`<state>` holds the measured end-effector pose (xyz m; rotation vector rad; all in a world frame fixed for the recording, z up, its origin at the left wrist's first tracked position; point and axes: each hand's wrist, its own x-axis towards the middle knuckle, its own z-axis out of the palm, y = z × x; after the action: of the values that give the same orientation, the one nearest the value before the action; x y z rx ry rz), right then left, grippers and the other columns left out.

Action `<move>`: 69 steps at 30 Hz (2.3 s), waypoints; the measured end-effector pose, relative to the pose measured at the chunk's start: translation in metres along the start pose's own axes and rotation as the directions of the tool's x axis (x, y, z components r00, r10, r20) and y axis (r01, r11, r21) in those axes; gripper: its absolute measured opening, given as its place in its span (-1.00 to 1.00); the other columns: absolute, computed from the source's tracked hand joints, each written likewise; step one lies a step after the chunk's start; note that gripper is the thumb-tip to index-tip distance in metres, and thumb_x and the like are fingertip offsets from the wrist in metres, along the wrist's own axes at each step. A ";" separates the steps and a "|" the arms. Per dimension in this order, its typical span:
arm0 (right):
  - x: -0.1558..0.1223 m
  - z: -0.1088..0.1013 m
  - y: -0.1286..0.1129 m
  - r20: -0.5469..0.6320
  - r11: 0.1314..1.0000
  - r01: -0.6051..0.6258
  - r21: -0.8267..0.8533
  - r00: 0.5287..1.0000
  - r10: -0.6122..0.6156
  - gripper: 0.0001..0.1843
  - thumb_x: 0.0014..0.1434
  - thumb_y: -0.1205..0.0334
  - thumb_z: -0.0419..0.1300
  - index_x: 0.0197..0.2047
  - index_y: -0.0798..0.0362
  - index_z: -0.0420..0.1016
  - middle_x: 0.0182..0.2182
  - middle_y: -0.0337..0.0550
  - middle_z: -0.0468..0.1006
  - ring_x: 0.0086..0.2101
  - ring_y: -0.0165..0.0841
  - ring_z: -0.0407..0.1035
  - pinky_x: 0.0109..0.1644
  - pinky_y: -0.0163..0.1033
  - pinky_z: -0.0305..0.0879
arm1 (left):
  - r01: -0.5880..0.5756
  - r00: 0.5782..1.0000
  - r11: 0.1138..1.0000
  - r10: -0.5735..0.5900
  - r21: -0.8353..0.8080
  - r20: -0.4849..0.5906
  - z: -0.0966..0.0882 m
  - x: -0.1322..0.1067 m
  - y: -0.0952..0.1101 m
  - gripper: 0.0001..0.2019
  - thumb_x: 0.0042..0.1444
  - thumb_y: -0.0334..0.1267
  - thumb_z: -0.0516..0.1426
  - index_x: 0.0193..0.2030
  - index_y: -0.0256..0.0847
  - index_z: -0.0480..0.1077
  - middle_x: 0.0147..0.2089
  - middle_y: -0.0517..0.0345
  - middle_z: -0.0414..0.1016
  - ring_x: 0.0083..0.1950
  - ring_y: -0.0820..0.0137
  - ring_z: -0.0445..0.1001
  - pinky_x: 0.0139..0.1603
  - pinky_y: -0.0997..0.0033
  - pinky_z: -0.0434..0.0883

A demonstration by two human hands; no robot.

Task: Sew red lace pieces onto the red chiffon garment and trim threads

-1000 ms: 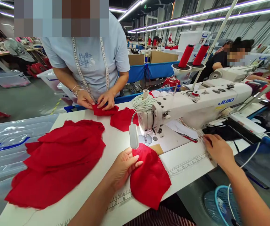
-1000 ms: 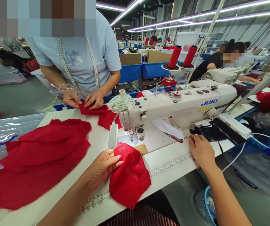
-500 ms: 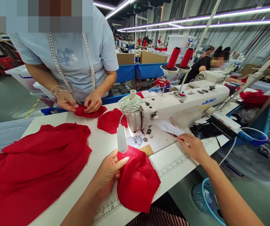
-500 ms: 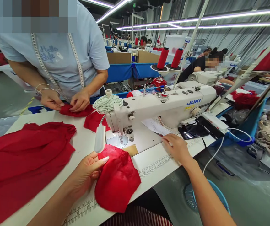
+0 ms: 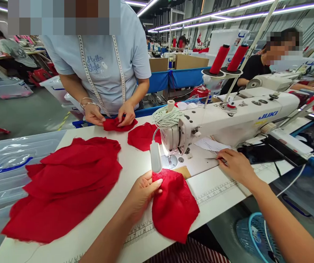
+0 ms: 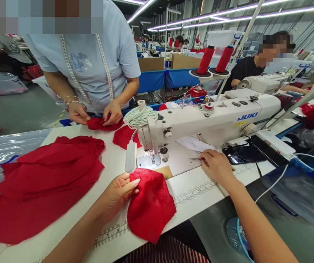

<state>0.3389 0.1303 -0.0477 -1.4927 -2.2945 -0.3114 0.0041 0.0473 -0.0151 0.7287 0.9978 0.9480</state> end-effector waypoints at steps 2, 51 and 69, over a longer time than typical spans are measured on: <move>-0.001 -0.004 0.001 -0.023 0.993 0.028 0.113 0.999 -0.025 -0.79 0.18 0.28 0.04 -0.34 0.03 0.51 -0.24 -0.05 0.58 -0.25 -0.16 0.48 -0.23 -0.09 0.36 | 0.002 1.000 0.999 -0.002 -0.041 -0.004 0.000 0.000 -0.001 -0.82 -0.04 -0.23 0.32 -0.39 -0.24 0.42 -0.40 0.22 0.52 -0.42 0.55 0.42 -0.33 0.61 0.39; 0.008 -0.006 -0.200 -0.017 0.557 -0.136 0.819 0.965 0.261 -0.84 0.20 0.26 0.09 -0.43 -0.01 0.35 -0.46 -0.23 0.37 -0.40 -0.35 0.27 -0.31 -0.26 0.24 | -0.048 0.997 0.997 0.043 -0.067 -0.070 0.010 -0.003 -0.003 -0.77 -0.17 -0.27 0.37 -0.40 -0.25 0.44 -0.45 0.21 0.55 -0.37 0.43 0.49 -0.26 0.49 0.42; -0.010 -0.024 -0.167 0.001 0.768 -0.021 0.640 1.000 0.026 -0.70 0.34 0.12 -0.01 0.05 0.01 0.38 -0.25 -0.07 0.52 -0.26 -0.26 0.39 -0.21 -0.19 0.34 | -0.043 0.998 0.997 0.041 -0.059 -0.041 0.009 -0.004 -0.001 -0.79 -0.08 -0.24 0.34 -0.29 -0.24 0.53 -0.35 0.12 0.61 -0.31 0.40 0.53 -0.18 0.49 0.46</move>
<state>0.1953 0.0441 -0.0262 -1.1420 -2.0533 0.4481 0.0114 0.0428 -0.0114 0.6857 0.9879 1.0282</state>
